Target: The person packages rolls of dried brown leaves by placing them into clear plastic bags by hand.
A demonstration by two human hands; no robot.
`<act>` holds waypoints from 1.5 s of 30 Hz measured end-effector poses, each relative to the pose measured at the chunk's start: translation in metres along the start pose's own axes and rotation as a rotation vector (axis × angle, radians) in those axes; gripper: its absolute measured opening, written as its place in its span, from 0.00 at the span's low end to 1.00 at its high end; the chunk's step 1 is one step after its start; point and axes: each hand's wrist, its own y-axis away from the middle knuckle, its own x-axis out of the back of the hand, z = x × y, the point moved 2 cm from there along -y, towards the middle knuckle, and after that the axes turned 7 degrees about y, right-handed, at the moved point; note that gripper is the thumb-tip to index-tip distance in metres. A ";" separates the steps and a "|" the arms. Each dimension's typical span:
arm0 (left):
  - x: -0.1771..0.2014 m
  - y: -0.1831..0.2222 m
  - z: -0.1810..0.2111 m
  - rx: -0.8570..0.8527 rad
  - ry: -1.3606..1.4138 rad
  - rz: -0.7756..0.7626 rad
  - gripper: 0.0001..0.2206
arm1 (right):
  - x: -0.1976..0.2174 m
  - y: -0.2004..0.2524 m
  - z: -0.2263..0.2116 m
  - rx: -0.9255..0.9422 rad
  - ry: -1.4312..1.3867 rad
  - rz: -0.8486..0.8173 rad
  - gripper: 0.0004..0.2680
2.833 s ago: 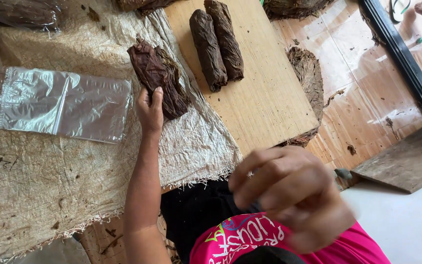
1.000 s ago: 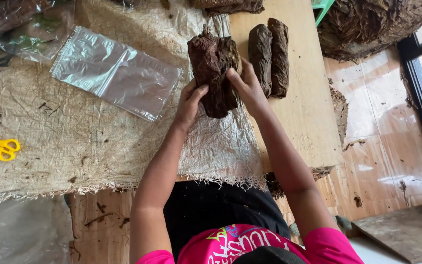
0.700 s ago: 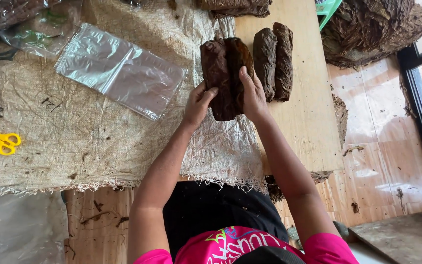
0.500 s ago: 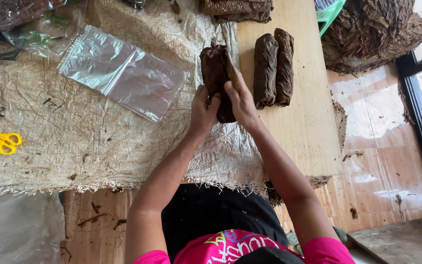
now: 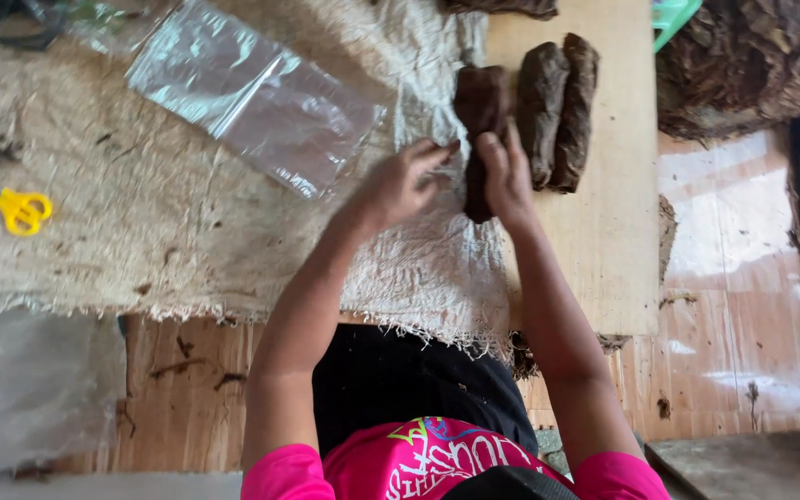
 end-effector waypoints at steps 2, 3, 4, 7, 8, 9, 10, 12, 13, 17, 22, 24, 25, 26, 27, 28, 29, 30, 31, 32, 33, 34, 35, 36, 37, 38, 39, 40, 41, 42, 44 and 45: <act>0.037 0.003 0.000 0.043 -0.184 0.005 0.18 | 0.012 0.001 -0.015 0.003 0.004 0.029 0.20; 0.056 0.006 -0.019 0.164 -0.291 0.136 0.13 | 0.018 0.002 -0.027 -0.080 -0.176 0.052 0.17; 0.074 0.011 -0.037 0.289 -0.396 0.263 0.09 | 0.024 0.003 -0.038 -0.168 -0.353 0.075 0.14; 0.112 0.051 -0.093 0.389 -0.545 0.242 0.11 | 0.023 0.007 -0.051 -0.131 -0.609 0.010 0.27; 0.113 0.055 -0.093 0.399 -0.551 0.252 0.11 | 0.024 0.008 -0.052 -0.131 -0.613 -0.005 0.27; 0.114 0.059 -0.096 0.526 -0.517 0.200 0.13 | 0.025 0.009 -0.055 -0.010 -0.556 -0.072 0.25; 0.115 0.062 -0.099 0.653 -0.481 0.148 0.17 | 0.026 0.010 -0.058 0.113 -0.498 -0.135 0.25; 0.117 0.063 -0.116 0.542 -0.495 0.179 0.13 | 0.028 0.007 -0.047 0.025 -0.564 -0.167 0.18; 0.117 0.062 -0.124 0.423 -0.505 0.206 0.11 | 0.030 0.006 -0.041 -0.060 -0.623 -0.192 0.14; 0.120 0.055 -0.087 0.407 -0.199 0.376 0.03 | 0.036 0.009 -0.048 -0.145 -0.647 -0.150 0.14; 0.144 0.059 -0.095 -0.116 0.043 1.224 0.09 | 0.026 0.006 -0.038 -0.178 -0.660 -0.229 0.08; 0.147 0.061 -0.082 -0.222 0.010 1.270 0.06 | 0.022 0.010 -0.045 -0.193 -0.644 -0.241 0.09; 0.151 0.061 -0.073 -0.333 -0.024 1.314 0.06 | 0.018 0.011 -0.050 -0.203 -0.630 -0.252 0.09; 0.143 0.060 -0.068 -0.333 -0.025 1.313 0.06 | 0.016 0.013 -0.051 -0.204 -0.632 -0.252 0.09; 0.134 0.054 -0.063 -0.262 -0.102 1.128 0.07 | 0.014 0.014 -0.053 -0.214 -0.639 -0.274 0.09; 0.124 0.048 -0.058 -0.192 -0.175 0.942 0.10 | 0.013 0.016 -0.054 -0.225 -0.647 -0.296 0.10; 0.112 0.045 -0.058 -0.194 -0.170 0.937 0.10 | 0.010 0.018 -0.057 -0.225 -0.646 -0.288 0.10; 0.096 0.039 -0.058 -0.170 -0.195 0.735 0.08 | 0.008 0.020 -0.060 -0.208 -0.613 -0.317 0.11; 0.078 0.030 -0.058 -0.152 -0.214 0.527 0.07 | 0.008 0.022 -0.062 -0.190 -0.578 -0.335 0.13; 0.063 0.026 -0.070 -0.161 -0.204 0.515 0.07 | 0.003 0.023 -0.060 -0.189 -0.576 -0.317 0.13; 0.046 0.023 -0.080 -0.240 -0.301 0.487 0.05 | 0.000 0.024 -0.058 -0.158 -0.594 -0.280 0.13; 0.028 0.019 -0.090 -0.322 -0.396 0.462 0.04 | -0.003 0.024 -0.055 -0.126 -0.611 -0.243 0.13; 0.017 0.018 -0.092 -0.330 -0.382 0.447 0.04 | -0.004 0.026 -0.053 -0.130 -0.607 -0.221 0.13; 0.006 0.017 -0.093 -0.368 -0.441 0.430 0.05 | -0.005 0.027 -0.051 -0.114 -0.594 -0.237 0.14; -0.004 0.016 -0.094 -0.406 -0.503 0.416 0.06 | -0.008 0.027 -0.050 -0.098 -0.582 -0.257 0.14; -0.009 0.014 -0.086 -0.414 -0.492 0.406 0.06 | -0.008 0.029 -0.051 -0.100 -0.579 -0.240 0.14; -0.013 0.013 -0.078 -0.441 -0.499 0.404 0.06 | -0.010 0.031 -0.053 -0.085 -0.506 -0.240 0.13; -0.017 0.012 -0.071 -0.469 -0.506 0.402 0.06 | -0.012 0.033 -0.055 -0.071 -0.433 -0.239 0.11; -0.019 0.014 -0.075 -0.471 -0.500 0.397 0.06 | -0.011 0.035 -0.064 -0.074 -0.432 -0.232 0.11; -0.021 0.016 -0.080 -0.445 -0.468 0.379 0.06 | -0.010 0.036 -0.072 -0.114 -0.348 -0.192 0.09; -0.023 0.019 -0.090 -0.423 -0.436 0.356 0.06 | -0.011 0.035 -0.075 -0.154 -0.265 -0.146 0.07; -0.023 0.020 -0.096 -0.390 -0.415 0.354 0.05 | -0.012 0.033 -0.069 -0.172 -0.243 -0.134 0.07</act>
